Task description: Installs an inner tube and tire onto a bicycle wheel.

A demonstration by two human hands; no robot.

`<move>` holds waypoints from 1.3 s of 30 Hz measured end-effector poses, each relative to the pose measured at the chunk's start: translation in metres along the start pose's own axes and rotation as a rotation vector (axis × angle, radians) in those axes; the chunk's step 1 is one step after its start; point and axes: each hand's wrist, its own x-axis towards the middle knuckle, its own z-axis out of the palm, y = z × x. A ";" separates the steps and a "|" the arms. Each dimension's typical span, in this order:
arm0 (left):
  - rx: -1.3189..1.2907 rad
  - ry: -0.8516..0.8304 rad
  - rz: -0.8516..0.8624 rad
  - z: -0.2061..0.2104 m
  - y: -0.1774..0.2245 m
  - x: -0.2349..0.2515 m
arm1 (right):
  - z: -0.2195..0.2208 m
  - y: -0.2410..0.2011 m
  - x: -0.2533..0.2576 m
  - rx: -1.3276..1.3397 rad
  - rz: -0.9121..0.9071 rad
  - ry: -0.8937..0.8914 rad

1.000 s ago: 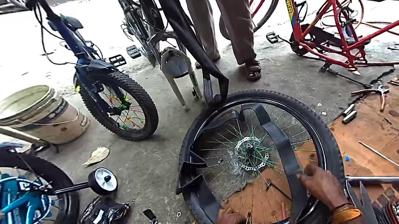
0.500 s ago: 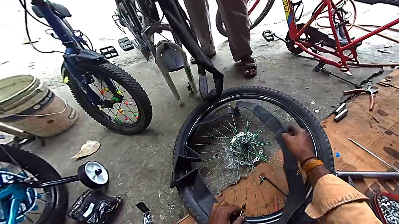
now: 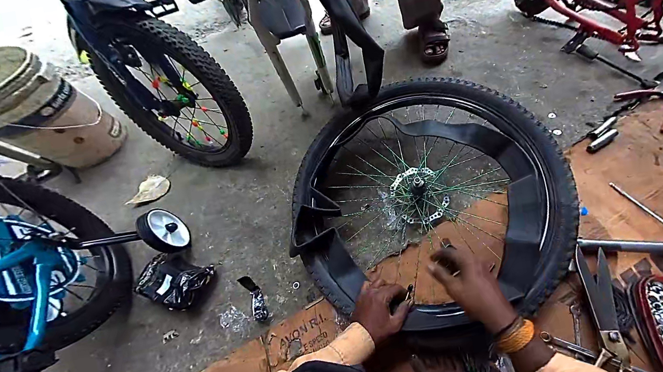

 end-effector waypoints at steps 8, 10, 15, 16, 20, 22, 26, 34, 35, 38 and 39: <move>0.011 -0.025 -0.054 -0.004 0.004 0.000 | 0.055 -0.015 0.007 -0.063 0.180 -0.167; 0.011 -0.030 -0.051 -0.005 0.004 0.002 | 0.051 -0.014 0.009 -0.082 0.108 -0.214; 0.014 -0.036 -0.058 -0.004 0.003 0.001 | 0.047 -0.013 0.011 -0.031 -0.033 -0.275; 0.015 -0.026 -0.053 -0.003 0.002 0.001 | 0.048 -0.010 0.013 0.012 -0.028 -0.292; -0.007 0.002 -0.024 -0.001 0.000 0.001 | 0.053 -0.004 0.015 0.089 0.118 -0.303; -0.015 -0.006 -0.024 0.000 0.000 0.001 | 0.050 0.001 0.017 0.179 0.136 -0.362; -0.023 -0.020 -0.037 -0.002 0.001 0.001 | 0.038 0.004 0.017 0.260 0.108 -0.448; -0.022 -0.032 -0.052 -0.002 -0.001 0.003 | 0.048 0.007 0.023 0.123 0.018 -0.433; -0.015 -0.032 -0.052 -0.003 -0.002 0.001 | 0.045 0.007 0.022 0.176 0.019 -0.470; -0.019 0.051 -0.009 -0.001 -0.002 0.000 | 0.040 0.000 0.018 0.203 0.020 -0.450; -0.035 0.073 0.008 -0.002 0.000 -0.001 | 0.042 -0.003 0.017 0.174 0.025 -0.422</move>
